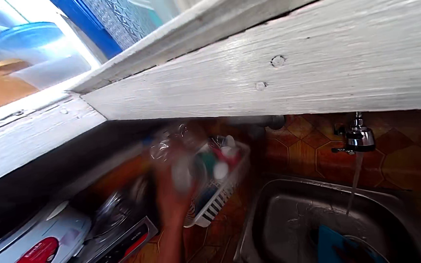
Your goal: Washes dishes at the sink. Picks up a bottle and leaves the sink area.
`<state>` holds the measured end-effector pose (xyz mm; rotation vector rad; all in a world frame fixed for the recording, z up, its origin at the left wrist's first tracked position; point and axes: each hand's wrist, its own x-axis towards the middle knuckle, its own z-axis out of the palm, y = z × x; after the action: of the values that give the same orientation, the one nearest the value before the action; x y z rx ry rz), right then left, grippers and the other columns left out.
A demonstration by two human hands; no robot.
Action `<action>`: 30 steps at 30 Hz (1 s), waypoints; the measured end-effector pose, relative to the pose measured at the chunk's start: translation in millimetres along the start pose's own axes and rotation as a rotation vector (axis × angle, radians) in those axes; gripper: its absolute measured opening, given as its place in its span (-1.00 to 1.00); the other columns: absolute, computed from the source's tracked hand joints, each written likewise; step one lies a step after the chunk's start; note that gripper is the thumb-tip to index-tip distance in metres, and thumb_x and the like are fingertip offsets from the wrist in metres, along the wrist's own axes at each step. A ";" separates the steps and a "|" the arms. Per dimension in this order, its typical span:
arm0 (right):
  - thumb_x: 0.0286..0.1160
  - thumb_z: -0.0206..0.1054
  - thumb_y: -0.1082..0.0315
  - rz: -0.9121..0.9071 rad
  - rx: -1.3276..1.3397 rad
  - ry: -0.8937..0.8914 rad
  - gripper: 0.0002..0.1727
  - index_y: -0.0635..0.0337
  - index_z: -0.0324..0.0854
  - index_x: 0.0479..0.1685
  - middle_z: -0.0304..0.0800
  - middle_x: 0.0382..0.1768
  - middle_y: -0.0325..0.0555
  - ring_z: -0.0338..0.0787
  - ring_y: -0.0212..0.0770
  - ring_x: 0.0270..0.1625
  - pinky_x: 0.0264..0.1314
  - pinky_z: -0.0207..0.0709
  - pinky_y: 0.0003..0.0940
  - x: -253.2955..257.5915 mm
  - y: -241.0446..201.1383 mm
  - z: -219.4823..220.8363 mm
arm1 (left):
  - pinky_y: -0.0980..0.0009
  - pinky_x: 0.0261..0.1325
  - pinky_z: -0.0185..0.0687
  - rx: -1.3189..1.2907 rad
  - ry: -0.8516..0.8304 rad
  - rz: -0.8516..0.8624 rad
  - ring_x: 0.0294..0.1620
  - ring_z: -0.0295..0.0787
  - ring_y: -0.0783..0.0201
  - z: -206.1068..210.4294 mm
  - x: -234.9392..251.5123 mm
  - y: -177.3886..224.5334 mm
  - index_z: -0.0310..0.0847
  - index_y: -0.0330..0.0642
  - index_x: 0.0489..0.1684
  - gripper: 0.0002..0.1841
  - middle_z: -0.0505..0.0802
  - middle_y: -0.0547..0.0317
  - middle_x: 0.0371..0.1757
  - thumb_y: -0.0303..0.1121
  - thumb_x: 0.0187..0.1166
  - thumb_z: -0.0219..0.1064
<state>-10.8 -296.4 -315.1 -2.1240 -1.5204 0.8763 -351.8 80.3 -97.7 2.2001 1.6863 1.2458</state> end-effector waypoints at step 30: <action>0.70 0.28 0.38 0.366 1.228 0.802 -0.82 0.32 0.72 -0.02 0.77 -0.32 -0.08 0.72 -0.29 -0.35 -0.24 0.66 -0.30 41.6 0.6 -51.4 | 0.06 0.78 0.22 -0.016 -1.060 0.583 0.74 0.35 -0.04 161.3 -163.9 181.5 0.52 -0.12 0.61 -0.49 0.53 -0.09 0.68 -0.12 0.73 0.23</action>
<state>33.7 -255.1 -288.9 -1.4381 -0.0549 0.6340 -117.7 -65.8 -196.1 2.6392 0.6362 -0.0150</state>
